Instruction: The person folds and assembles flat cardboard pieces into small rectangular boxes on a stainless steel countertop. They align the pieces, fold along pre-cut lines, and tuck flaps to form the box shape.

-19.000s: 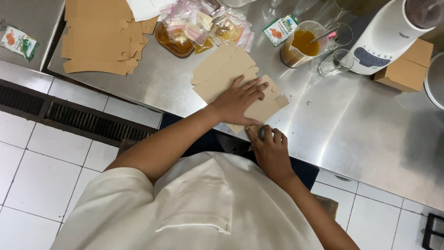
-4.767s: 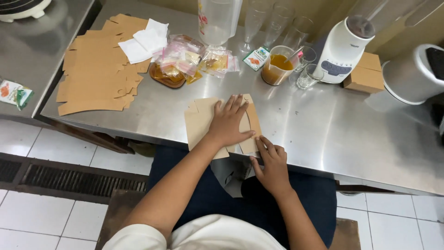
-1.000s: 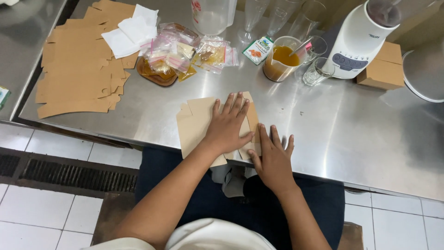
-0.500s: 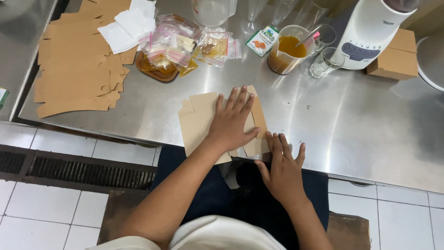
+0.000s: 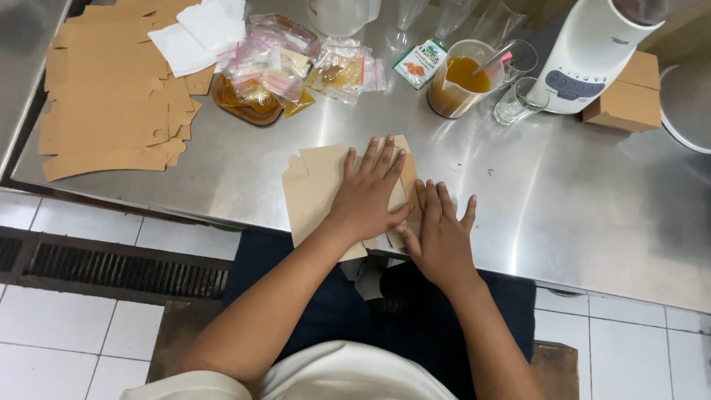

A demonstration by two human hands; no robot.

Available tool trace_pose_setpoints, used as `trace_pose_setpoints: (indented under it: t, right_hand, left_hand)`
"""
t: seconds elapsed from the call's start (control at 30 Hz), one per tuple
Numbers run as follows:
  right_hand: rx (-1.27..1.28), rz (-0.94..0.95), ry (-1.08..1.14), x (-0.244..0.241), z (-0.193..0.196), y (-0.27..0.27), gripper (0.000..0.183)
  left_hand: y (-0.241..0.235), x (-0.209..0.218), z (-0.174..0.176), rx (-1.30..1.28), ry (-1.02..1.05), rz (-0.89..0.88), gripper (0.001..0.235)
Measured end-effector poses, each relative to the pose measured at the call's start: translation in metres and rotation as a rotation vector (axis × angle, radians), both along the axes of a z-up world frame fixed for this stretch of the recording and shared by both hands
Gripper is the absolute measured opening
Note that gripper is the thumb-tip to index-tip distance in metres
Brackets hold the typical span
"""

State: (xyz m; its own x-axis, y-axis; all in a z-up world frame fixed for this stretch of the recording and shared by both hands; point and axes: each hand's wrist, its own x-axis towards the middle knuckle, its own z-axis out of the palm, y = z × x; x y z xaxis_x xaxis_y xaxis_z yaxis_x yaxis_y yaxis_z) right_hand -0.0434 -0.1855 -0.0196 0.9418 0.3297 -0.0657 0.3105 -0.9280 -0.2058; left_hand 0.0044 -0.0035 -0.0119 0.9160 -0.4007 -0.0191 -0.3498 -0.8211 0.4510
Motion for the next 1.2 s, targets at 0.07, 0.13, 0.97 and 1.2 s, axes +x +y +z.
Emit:
trace_pose_setpoints:
  t: [0.07,0.13,0.97,1.2]
  right_hand:
    - [0.011,0.0,0.001,0.01,0.003,0.004,0.084]
    - [0.025,-0.003,0.008,0.019,0.003,0.007,0.084]
    - [0.023,0.004,0.129,0.007,0.003,0.015,0.088]
    - [0.002,0.007,0.151,-0.035,-0.001,0.0,0.093]
  left_hand:
    - [0.0,0.0,0.001,0.006,0.0,0.004,0.086]
    - [0.0,-0.002,0.001,0.015,0.006,0.004,0.087]
    - [0.0,0.0,-0.002,-0.023,0.03,0.025,0.077]
    - [0.0,-0.002,0.003,-0.024,0.014,0.041,0.074]
